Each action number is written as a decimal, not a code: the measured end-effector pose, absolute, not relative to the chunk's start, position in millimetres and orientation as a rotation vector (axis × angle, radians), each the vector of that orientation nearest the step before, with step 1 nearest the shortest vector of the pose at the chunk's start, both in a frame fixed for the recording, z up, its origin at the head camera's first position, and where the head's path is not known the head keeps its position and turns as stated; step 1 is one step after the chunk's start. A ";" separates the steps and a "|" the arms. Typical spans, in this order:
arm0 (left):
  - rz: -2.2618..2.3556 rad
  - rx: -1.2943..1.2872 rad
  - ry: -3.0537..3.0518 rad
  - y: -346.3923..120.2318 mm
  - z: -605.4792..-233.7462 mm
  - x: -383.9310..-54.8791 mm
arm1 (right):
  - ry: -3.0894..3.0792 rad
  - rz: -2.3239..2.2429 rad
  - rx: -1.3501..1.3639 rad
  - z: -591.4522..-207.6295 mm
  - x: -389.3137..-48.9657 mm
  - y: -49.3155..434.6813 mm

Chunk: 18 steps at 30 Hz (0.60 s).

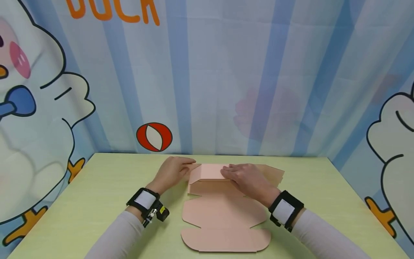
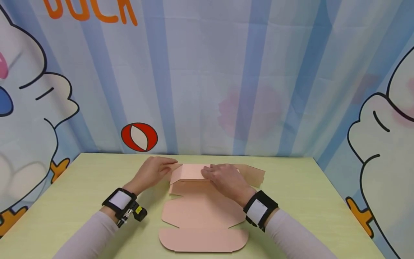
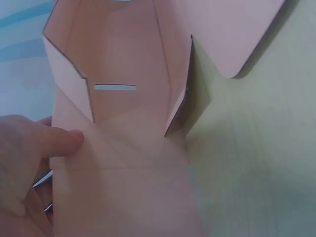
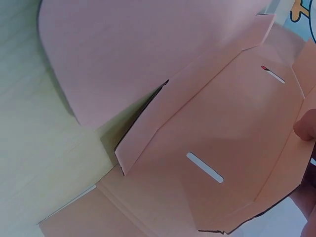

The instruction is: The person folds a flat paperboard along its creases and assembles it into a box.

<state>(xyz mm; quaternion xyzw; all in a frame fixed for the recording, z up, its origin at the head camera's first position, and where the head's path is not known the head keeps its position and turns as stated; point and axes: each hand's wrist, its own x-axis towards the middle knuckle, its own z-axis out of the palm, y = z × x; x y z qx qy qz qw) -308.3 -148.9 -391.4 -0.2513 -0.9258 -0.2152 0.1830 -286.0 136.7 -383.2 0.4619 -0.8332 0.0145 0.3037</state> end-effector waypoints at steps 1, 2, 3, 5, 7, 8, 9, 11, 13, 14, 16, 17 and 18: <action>-0.625 -0.700 -2.611 -149.4 -389.6 -307.1 | -2.205 0.041 1.224 -383.3 -286.0 136.6; -0.647 -0.689 -2.609 -150.1 -387.6 -305.9 | -2.203 0.043 1.225 -383.3 -285.9 136.6; -0.665 -0.682 -2.600 -150.8 -385.9 -305.0 | -2.200 0.046 1.226 -383.4 -286.0 136.4; -0.705 -0.678 -2.577 -151.6 -381.7 -302.9 | -2.194 0.052 1.229 -383.5 -286.2 136.2; -0.728 -0.690 -2.542 -151.9 -377.9 -300.1 | -2.186 0.057 1.232 -383.8 -286.4 136.1; -0.743 -0.698 -2.526 -151.8 -376.5 -299.0 | -2.182 0.058 1.233 -383.8 -286.6 136.2; -0.749 -0.712 -2.508 -151.3 -375.4 -297.7 | -2.182 0.057 1.232 -383.9 -286.8 136.2; -0.754 -0.746 -2.469 -148.8 -373.5 -294.2 | -2.184 0.058 1.232 -383.9 -286.9 136.2; -0.748 -0.779 -2.442 -145.1 -373.2 -290.8 | -2.190 0.058 1.232 -384.5 -287.0 136.3; -0.743 -0.791 -2.435 -142.9 -373.4 -288.6 | -2.194 0.056 1.229 -384.5 -287.1 136.4; -0.721 -0.812 -2.439 -137.9 -374.1 -283.7 | -2.200 0.057 1.226 -384.4 -286.9 136.0; -0.712 -0.815 -2.450 -135.6 -374.7 -281.1 | -2.201 0.056 1.224 -384.4 -286.8 135.9; -0.694 -0.817 -2.460 -133.4 -376.3 -279.3 | -2.202 0.056 1.221 -384.4 -286.8 135.7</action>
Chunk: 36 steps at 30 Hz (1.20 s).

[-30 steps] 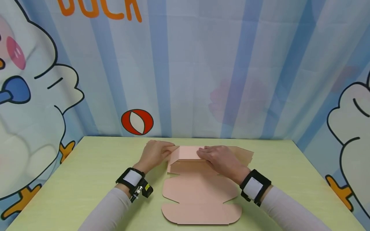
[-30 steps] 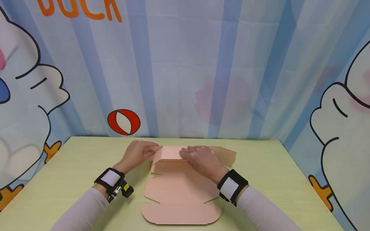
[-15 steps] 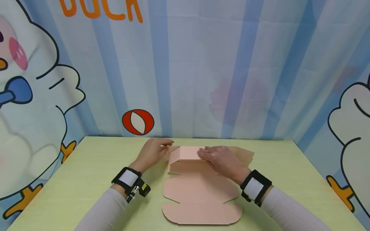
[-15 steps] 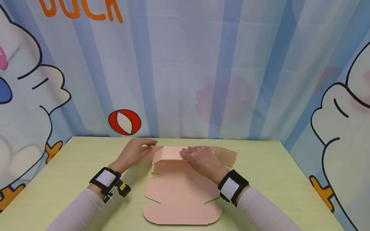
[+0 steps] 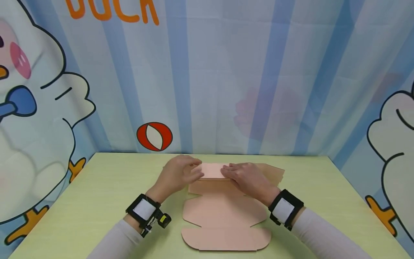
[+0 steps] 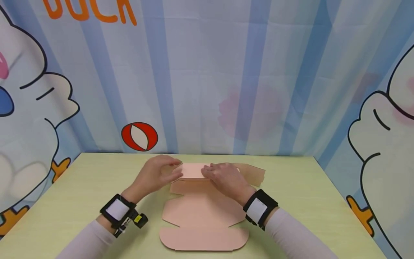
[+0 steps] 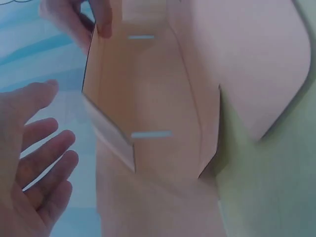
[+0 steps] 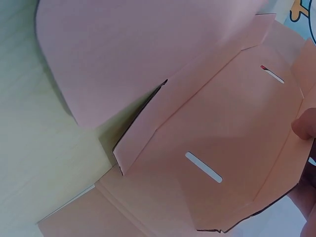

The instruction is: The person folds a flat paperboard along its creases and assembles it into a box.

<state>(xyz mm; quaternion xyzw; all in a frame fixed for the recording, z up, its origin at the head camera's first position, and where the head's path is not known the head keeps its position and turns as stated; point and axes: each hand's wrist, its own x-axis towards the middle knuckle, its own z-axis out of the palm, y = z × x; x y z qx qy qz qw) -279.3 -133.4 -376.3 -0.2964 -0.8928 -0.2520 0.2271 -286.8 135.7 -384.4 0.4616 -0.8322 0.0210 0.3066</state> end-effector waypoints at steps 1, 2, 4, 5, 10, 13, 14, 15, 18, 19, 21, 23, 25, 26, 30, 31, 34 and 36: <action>-0.679 -0.815 -2.471 -131.5 -377.6 -277.2 | -2.203 0.055 1.218 -384.2 -286.9 135.6; -0.667 -0.815 -2.477 -129.7 -379.1 -275.5 | -2.205 0.055 1.215 -383.9 -287.0 135.3; -0.646 -0.812 -2.484 -126.9 -382.6 -273.2 | -2.209 0.058 1.211 -383.6 -287.2 135.0; -0.638 -0.807 -2.481 -125.9 -384.5 -272.4 | -2.212 0.062 1.210 -383.6 -287.3 134.9; -0.664 -0.769 -2.472 -123.0 -392.4 -271.3 | -2.209 0.081 1.211 -383.3 -287.9 134.4; -0.715 -0.752 -2.467 -121.8 -394.7 -271.5 | -2.198 0.093 1.215 -382.7 -288.2 134.2; -0.735 -0.749 -2.464 -121.4 -395.3 -271.5 | -2.196 0.097 1.217 -382.5 -288.2 134.0; -0.754 -0.747 -2.461 -121.1 -396.0 -271.6 | -2.195 0.101 1.219 -382.3 -288.2 134.0; -0.818 -0.740 -2.451 -120.1 -397.7 -271.3 | -2.197 0.107 1.220 -382.5 -288.0 134.1; -0.833 -0.737 -2.447 -119.8 -398.4 -271.3 | -2.200 0.107 1.219 -382.8 -288.1 134.1; -0.858 -0.732 -2.440 -119.3 -399.6 -271.0 | -2.207 0.103 1.217 -383.4 -288.2 134.3; -0.883 -0.723 -2.435 -118.7 -400.7 -270.8 | -2.220 0.099 1.214 -383.7 -288.2 134.4; -0.909 -0.710 -2.437 -118.1 -401.6 -270.6 | -2.235 0.094 1.213 -383.5 -288.1 134.4; -0.929 -0.702 -2.437 -117.8 -402.1 -270.6 | -2.240 0.093 1.214 -383.1 -287.8 134.4; -1.008 -0.667 -2.457 -116.9 -402.7 -270.3 | -2.253 0.088 1.215 -382.4 -287.5 134.4; -1.029 -0.659 -2.464 -116.8 -402.6 -270.3 | -2.250 0.087 1.215 -382.4 -287.5 134.4; -1.085 -0.626 -2.494 -116.7 -402.0 -270.9 | -2.242 0.088 1.214 -382.7 -287.6 134.2; -1.118 -0.603 -2.519 -116.7 -401.7 -271.6 | -2.239 0.092 1.214 -382.7 -287.3 134.1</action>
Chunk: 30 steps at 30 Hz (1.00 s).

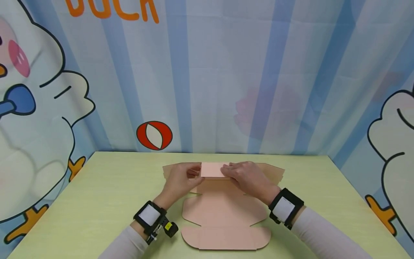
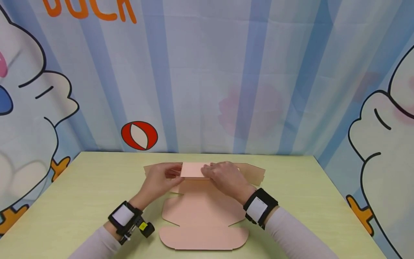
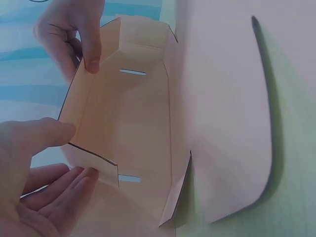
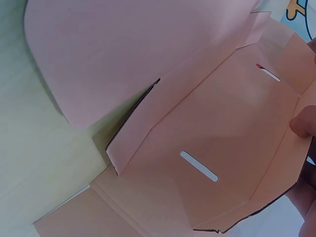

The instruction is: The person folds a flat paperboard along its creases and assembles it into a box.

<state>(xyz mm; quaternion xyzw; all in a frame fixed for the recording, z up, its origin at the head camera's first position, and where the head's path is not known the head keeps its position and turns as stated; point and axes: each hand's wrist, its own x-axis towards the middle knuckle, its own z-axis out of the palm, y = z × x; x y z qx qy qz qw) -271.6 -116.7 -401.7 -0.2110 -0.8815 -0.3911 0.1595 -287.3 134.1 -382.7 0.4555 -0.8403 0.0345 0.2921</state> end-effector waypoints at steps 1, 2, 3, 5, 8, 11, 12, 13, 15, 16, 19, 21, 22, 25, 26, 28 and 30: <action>-1.131 -0.590 -2.533 -116.9 -401.5 -272.1 | -2.240 0.094 1.214 -382.7 -287.3 134.1; -1.142 -0.578 -2.547 -117.0 -401.4 -272.5 | -2.241 0.096 1.215 -382.5 -287.2 134.1; -1.153 -0.568 -2.561 -117.1 -401.1 -272.7 | -2.243 0.098 1.215 -382.3 -287.1 134.1; -1.178 -0.558 -2.572 -117.1 -401.0 -272.9 | -2.244 0.101 1.217 -381.9 -287.1 134.0; -1.232 -0.544 -2.574 -116.3 -399.9 -272.3 | -2.239 0.101 1.221 -381.9 -287.4 133.9; -1.284 -0.534 -2.565 -115.1 -398.8 -271.3 | -2.230 0.105 1.222 -382.3 -288.1 133.8; -1.292 -0.537 -2.560 -115.0 -399.7 -271.9 | -2.228 0.105 1.223 -382.4 -288.3 133.9; -1.298 -0.539 -2.556 -114.8 -400.2 -272.2 | -2.227 0.106 1.224 -382.4 -288.3 133.8; -1.318 -0.550 -2.544 -115.0 -401.9 -273.1 | -2.229 0.108 1.226 -382.5 -288.5 133.8; -1.339 -0.555 -2.538 -115.1 -403.0 -273.8 | -2.231 0.106 1.227 -382.6 -288.6 133.8; -1.447 -0.548 -2.527 -115.2 -405.3 -275.3 | -2.235 0.108 1.230 -383.1 -288.8 133.9; -1.548 -0.526 -2.526 -115.1 -406.0 -275.6 | -2.236 0.112 1.231 -383.1 -288.8 133.9; -1.602 -0.506 -2.526 -115.0 -406.0 -275.4 | -2.235 0.114 1.231 -383.1 -288.8 133.8; -1.765 -0.418 -2.521 -113.7 -405.2 -274.4 | -2.232 0.120 1.232 -383.1 -288.9 133.8; -1.810 -0.394 -2.514 -113.1 -405.2 -274.2 | -2.232 0.121 1.233 -383.0 -288.9 133.8; -1.878 -0.354 -2.493 -111.5 -404.8 -274.0 | -2.229 0.125 1.235 -383.2 -289.1 133.8; -1.940 -0.332 -2.471 -109.9 -404.6 -273.9 | -2.226 0.127 1.237 -383.1 -288.9 133.6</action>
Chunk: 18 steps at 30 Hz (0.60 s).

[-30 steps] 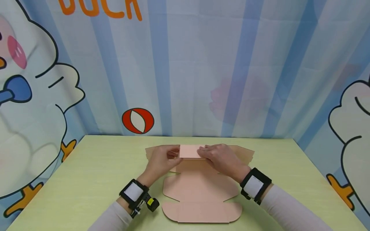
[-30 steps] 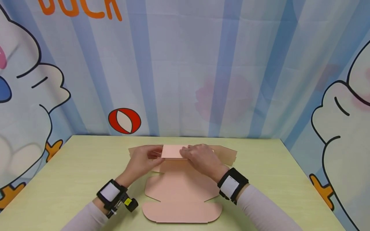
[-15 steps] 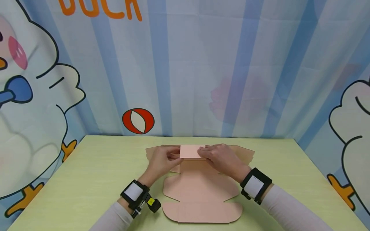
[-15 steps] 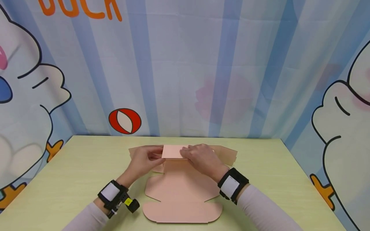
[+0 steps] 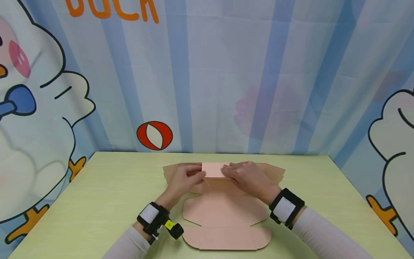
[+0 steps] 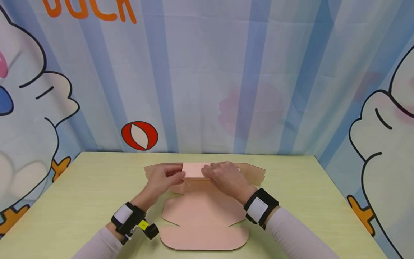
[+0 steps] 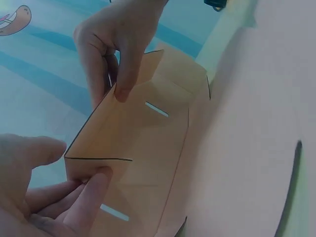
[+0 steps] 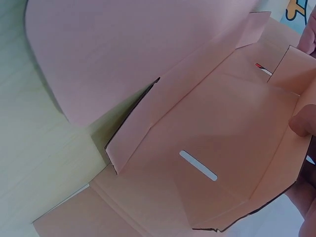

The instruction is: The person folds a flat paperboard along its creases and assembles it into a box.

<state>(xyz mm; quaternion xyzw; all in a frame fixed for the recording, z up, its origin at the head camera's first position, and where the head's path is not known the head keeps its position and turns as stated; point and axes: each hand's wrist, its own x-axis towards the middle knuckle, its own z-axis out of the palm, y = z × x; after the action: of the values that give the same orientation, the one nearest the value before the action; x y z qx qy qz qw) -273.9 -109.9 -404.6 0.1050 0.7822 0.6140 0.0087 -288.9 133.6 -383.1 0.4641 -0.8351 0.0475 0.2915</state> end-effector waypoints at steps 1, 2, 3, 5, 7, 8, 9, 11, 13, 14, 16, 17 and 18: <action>1.935 0.315 2.419 -109.3 -404.7 -274.1 | -2.224 0.128 1.238 -383.2 -288.9 133.6; 1.955 0.305 2.385 -108.6 -404.9 -274.3 | -2.225 0.128 1.238 -383.3 -288.9 133.7; 1.976 0.291 2.350 -108.1 -405.1 -274.6 | -2.225 0.126 1.237 -383.4 -288.9 133.7; 2.025 0.263 2.250 -107.4 -405.5 -275.4 | -2.228 0.119 1.233 -383.7 -288.9 133.9; 2.072 0.239 2.151 -106.9 -405.8 -276.4 | -2.235 0.116 1.231 -383.7 -288.9 134.0; 2.094 0.228 2.103 -106.8 -405.5 -276.6 | -2.238 0.114 1.229 -383.7 -288.8 133.9; 2.112 0.214 2.058 -106.8 -405.1 -276.7 | -2.240 0.115 1.230 -383.5 -288.8 133.8; 2.148 0.176 1.969 -106.7 -404.0 -276.8 | -2.245 0.118 1.233 -382.9 -288.6 133.5; 2.178 0.131 1.891 -106.5 -402.7 -276.9 | -2.243 0.121 1.239 -382.3 -288.5 133.3; 2.193 0.115 1.854 -106.3 -402.1 -277.0 | -2.241 0.122 1.242 -382.0 -288.5 133.3; 2.216 0.086 1.802 -105.6 -401.3 -277.3 | -2.238 0.127 1.246 -381.5 -288.7 133.4; 2.224 0.080 1.785 -105.3 -401.1 -277.6 | -2.237 0.130 1.248 -381.3 -288.8 133.5; 2.232 0.071 1.768 -104.9 -400.5 -277.6 | -2.235 0.132 1.251 -381.1 -288.8 133.6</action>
<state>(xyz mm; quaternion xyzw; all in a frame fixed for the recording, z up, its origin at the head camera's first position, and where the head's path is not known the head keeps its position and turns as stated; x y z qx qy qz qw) -277.6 -104.9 -400.5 0.0247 0.6141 0.7752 0.1463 -288.8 133.6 -381.1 0.4675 -0.8355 0.0494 0.2844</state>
